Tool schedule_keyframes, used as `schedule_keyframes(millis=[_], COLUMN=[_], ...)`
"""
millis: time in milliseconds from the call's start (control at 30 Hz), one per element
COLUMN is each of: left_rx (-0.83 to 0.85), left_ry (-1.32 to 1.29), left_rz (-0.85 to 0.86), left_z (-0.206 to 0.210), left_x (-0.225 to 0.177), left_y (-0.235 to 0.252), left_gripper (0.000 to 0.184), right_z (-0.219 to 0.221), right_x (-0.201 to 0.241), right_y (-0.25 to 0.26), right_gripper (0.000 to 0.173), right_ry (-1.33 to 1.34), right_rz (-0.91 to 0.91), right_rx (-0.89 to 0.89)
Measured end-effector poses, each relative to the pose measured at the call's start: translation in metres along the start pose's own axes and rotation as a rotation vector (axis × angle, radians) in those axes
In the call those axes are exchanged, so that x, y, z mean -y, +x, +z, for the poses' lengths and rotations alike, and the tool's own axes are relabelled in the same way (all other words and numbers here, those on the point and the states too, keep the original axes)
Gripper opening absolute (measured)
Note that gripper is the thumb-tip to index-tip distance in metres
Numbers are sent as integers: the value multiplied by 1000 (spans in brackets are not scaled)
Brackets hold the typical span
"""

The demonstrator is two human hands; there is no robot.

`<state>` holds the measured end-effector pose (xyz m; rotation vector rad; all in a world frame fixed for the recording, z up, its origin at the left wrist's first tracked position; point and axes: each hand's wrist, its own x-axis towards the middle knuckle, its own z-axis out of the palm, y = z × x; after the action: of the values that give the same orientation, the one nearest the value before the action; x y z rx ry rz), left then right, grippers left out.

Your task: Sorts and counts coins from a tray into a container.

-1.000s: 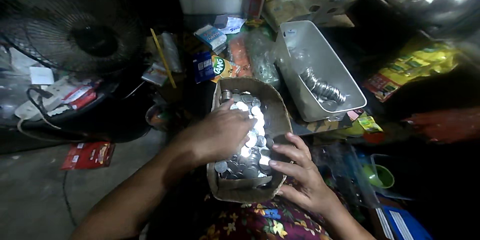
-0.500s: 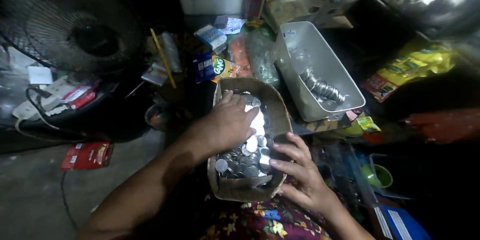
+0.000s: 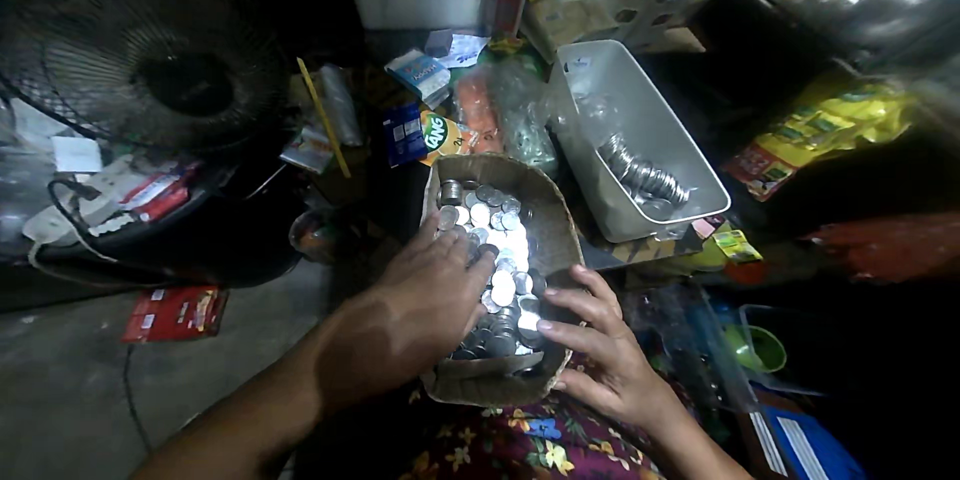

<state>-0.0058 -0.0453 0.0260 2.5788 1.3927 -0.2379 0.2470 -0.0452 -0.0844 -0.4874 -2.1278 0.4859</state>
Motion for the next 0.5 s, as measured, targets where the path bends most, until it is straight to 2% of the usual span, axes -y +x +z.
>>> schedule_keyframes(millis=[67,233,333,500], left_rx=[10,-184,-196,-227], left_ry=[-10,52,65,66], left_rz=[-17,-122,-190,-121], left_z=[-2,1,-1,6], left_x=[-3,4,9,7], left_y=[-1,11,25,31], left_gripper=[49,52,57,54], right_z=[0,-1,0,-1], right_x=[0,0,0,0], right_y=[1,0,0,0], right_gripper=[36,36,36,37], right_ry=[12,2,16,17], right_rz=[1,4,-1,6], right_rx=[2,9,0,3])
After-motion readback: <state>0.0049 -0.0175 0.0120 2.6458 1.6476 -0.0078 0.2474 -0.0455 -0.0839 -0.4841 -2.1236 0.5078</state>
